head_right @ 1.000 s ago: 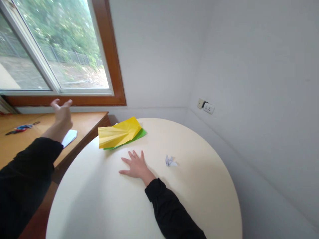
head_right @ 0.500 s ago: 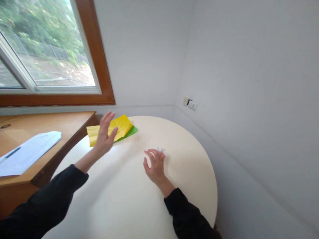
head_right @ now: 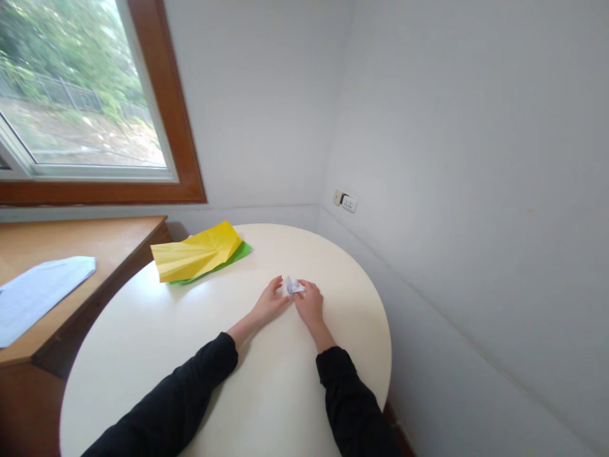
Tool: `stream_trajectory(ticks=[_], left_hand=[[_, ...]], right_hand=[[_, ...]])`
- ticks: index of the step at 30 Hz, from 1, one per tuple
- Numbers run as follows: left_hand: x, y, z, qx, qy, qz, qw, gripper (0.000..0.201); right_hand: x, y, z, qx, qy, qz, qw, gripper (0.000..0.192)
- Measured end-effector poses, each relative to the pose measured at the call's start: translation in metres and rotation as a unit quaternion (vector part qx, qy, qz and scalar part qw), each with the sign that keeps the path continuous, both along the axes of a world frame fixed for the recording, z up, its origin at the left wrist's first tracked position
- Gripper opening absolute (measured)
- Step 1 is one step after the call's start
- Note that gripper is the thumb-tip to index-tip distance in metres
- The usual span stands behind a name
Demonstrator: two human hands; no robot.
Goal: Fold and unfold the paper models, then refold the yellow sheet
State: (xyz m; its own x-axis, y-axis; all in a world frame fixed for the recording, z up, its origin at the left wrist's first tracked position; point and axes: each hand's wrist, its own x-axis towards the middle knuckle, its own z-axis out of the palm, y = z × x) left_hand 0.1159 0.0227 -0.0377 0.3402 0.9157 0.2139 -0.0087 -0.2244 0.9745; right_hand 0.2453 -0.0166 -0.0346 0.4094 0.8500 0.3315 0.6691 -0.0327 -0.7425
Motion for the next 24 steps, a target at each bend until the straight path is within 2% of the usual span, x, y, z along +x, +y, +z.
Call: stream_trajectory(ticks=[4, 6, 14, 24], left_hand=[[0.000, 0.000, 0.001, 0.001, -0.031, -0.009, 0.999, 0.034], [-0.004, 0.002, 0.002, -0.010, -0.051, 0.005, 0.999, 0.027], [-0.029, 0.020, 0.003, -0.075, -0.133, 0.082, 0.985, 0.020], [-0.063, 0.060, 0.001, -0.170, -0.227, 0.132, 0.950, 0.030]], right_hand=[[-0.009, 0.007, -0.001, 0.014, 0.031, 0.036, 0.999, 0.026], [-0.014, 0.012, -0.002, 0.021, 0.050, 0.055, 0.997, 0.022], [-0.045, 0.033, -0.002, 0.033, 0.110, 0.132, 0.985, 0.026], [-0.077, 0.088, -0.001, 0.060, 0.132, 0.195, 0.970, 0.022]])
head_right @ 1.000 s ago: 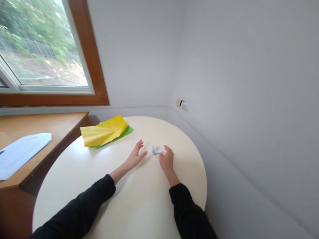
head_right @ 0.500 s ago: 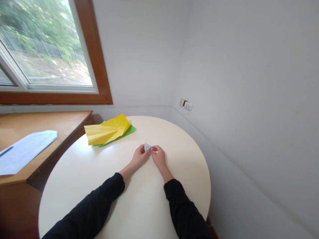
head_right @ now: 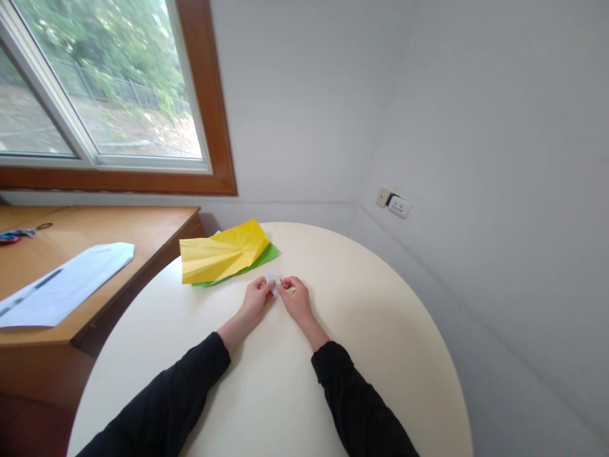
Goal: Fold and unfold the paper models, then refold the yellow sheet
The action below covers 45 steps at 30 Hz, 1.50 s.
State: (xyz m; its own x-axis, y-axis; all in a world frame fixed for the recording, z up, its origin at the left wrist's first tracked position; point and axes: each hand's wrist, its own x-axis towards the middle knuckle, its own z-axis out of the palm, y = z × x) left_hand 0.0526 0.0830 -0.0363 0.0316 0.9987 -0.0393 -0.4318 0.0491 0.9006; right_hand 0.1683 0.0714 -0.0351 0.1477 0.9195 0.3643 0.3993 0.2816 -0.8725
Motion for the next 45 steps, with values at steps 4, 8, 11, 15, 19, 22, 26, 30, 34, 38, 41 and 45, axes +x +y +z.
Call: stream_trajectory(ticks=[4, 8, 11, 15, 19, 22, 26, 30, 34, 38, 41, 45], left_hand=[[-0.005, 0.020, 0.001, -0.016, -0.038, 0.008, 0.999, 0.035], [-0.009, 0.037, 0.002, -0.025, -0.066, 0.011, 0.997, 0.033], [-0.013, 0.044, 0.003, -0.036, -0.084, 0.002, 0.996, 0.029], [-0.018, 0.045, 0.009, -0.047, -0.116, -0.039, 0.991, 0.026], [-0.022, 0.042, 0.019, -0.056, -0.154, -0.084, 0.983, 0.020], [-0.022, 0.040, 0.024, -0.060, -0.161, -0.115, 0.978, 0.019], [-0.020, 0.038, 0.023, -0.047, -0.155, -0.125, 0.979, 0.022], [-0.018, 0.039, 0.019, -0.030, -0.144, -0.109, 0.983, 0.028], [-0.018, 0.040, 0.017, -0.020, -0.135, -0.104, 0.985, 0.030], [-0.019, 0.040, 0.017, -0.013, -0.129, -0.103, 0.986, 0.028], [-0.019, 0.039, 0.019, -0.008, -0.130, -0.101, 0.986, 0.027], [-0.020, 0.039, 0.022, -0.006, -0.134, -0.094, 0.987, 0.025]], right_hand=[[-0.009, 0.023, -0.001, 0.009, 0.015, 0.007, 1.000, 0.022], [-0.015, 0.040, -0.001, 0.015, 0.038, 0.022, 0.999, 0.021], [-0.017, 0.049, -0.001, 0.012, 0.059, 0.034, 0.998, 0.022], [-0.015, 0.055, -0.005, 0.005, 0.092, 0.042, 0.995, 0.023], [-0.010, 0.059, -0.008, 0.001, 0.127, 0.039, 0.991, 0.023], [-0.008, 0.059, -0.008, 0.000, 0.148, 0.045, 0.988, 0.023], [-0.009, 0.058, -0.006, 0.001, 0.173, 0.063, 0.983, 0.022], [-0.011, 0.057, -0.005, -0.001, 0.200, 0.087, 0.976, 0.020], [-0.010, 0.056, -0.004, -0.010, 0.214, 0.121, 0.969, 0.024], [-0.007, 0.055, -0.001, -0.019, 0.216, 0.155, 0.964, 0.027], [-0.006, 0.054, 0.001, -0.022, 0.212, 0.176, 0.961, 0.029], [-0.005, 0.053, 0.002, -0.027, 0.208, 0.198, 0.957, 0.034]])
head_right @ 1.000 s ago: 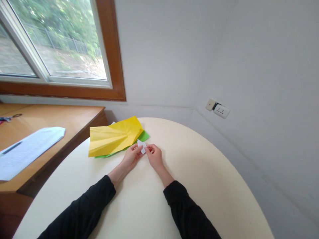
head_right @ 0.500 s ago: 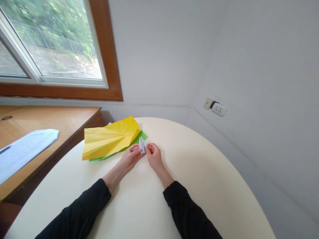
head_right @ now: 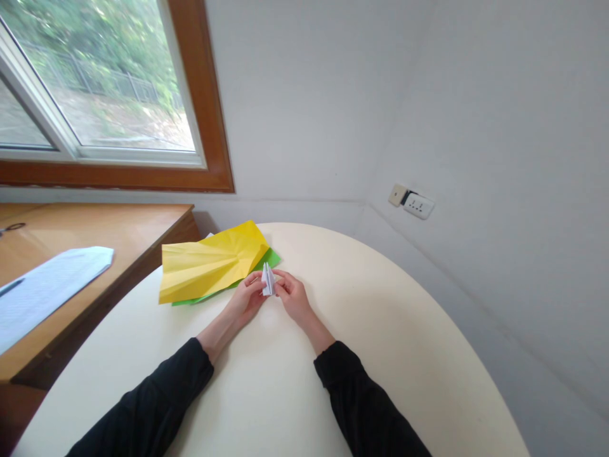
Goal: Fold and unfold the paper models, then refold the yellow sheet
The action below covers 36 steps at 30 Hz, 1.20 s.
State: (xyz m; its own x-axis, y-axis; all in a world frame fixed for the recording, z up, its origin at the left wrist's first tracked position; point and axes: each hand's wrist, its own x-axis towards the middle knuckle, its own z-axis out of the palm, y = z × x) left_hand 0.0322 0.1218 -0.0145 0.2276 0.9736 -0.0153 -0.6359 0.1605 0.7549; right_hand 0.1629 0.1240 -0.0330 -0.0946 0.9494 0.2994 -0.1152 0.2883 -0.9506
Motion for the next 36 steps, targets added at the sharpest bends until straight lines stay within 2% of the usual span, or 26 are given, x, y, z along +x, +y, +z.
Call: stream_trajectory(ticks=[12, 16, 28, 36], left_hand=[[0.0011, 0.0019, -0.0052, 0.005, 0.024, 0.057, 0.998, 0.034], [0.0008, 0.0003, -0.0045, 0.012, 0.031, 0.059, 0.998, 0.035], [0.0005, 0.0012, -0.0029, 0.012, 0.022, 0.042, 0.999, 0.042], [0.0003, 0.0031, -0.0062, 0.009, 0.034, 0.059, 0.998, 0.037]], right_hand=[[-0.0033, -0.0044, 0.0038, -0.011, -0.012, 0.021, 1.000, 0.041], [-0.0055, -0.0047, 0.0011, -0.017, -0.008, 0.022, 1.000, 0.049], [-0.0054, -0.0066, 0.0039, -0.021, 0.024, 0.013, 0.999, 0.044], [-0.0058, -0.0072, 0.0033, -0.015, 0.022, 0.014, 1.000, 0.046]])
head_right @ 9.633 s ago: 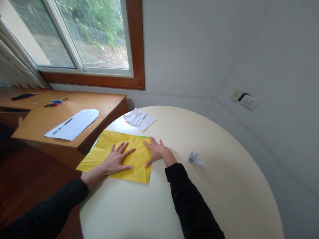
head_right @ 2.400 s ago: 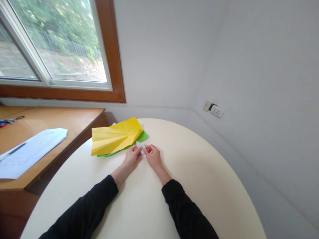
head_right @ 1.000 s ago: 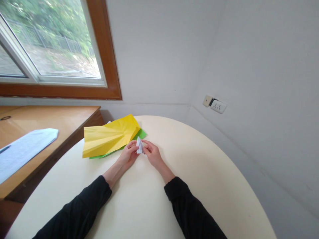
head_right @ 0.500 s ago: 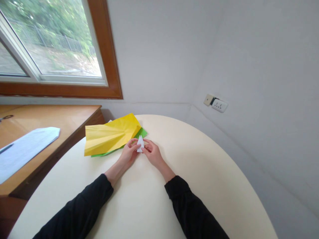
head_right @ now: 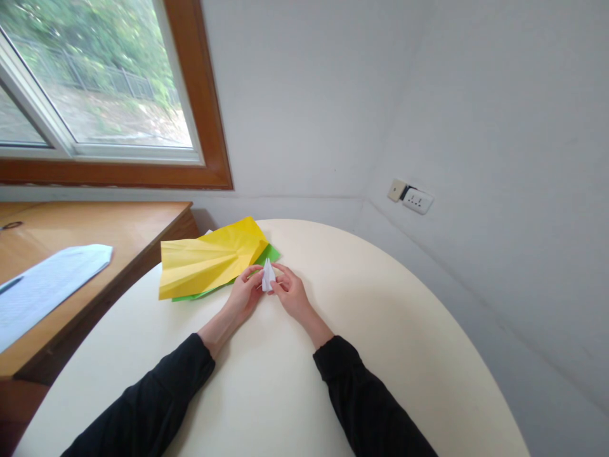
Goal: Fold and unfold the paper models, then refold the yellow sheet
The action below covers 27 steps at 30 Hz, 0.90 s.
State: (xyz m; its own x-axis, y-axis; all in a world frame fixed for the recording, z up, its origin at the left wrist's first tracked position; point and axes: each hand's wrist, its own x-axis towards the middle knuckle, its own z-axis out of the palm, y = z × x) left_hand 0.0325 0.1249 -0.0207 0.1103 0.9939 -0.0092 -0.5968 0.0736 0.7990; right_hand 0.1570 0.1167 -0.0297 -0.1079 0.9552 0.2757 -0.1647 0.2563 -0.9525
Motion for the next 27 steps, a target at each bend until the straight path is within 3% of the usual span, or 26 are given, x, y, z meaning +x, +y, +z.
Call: stream_trajectory(ticks=[12, 17, 23, 27], left_hand=[[0.0007, -0.0016, 0.0001, 0.003, 0.017, 0.000, 1.000, 0.048], [0.0018, 0.0000, -0.0020, 0.004, 0.026, -0.007, 1.000, 0.041], [0.0019, 0.0006, -0.0039, 0.003, 0.027, 0.001, 1.000, 0.033], [0.0000, 0.0025, -0.0054, 0.003, 0.017, 0.021, 1.000, 0.029]], right_hand=[[0.0004, 0.0015, -0.0027, 0.010, -0.001, 0.006, 1.000, 0.051], [0.0006, 0.0037, -0.0059, 0.016, -0.007, 0.014, 1.000, 0.055], [0.0012, 0.0038, -0.0065, 0.016, -0.009, 0.045, 0.999, 0.046], [0.0043, 0.0022, -0.0035, 0.024, -0.028, 0.066, 0.997, 0.028]])
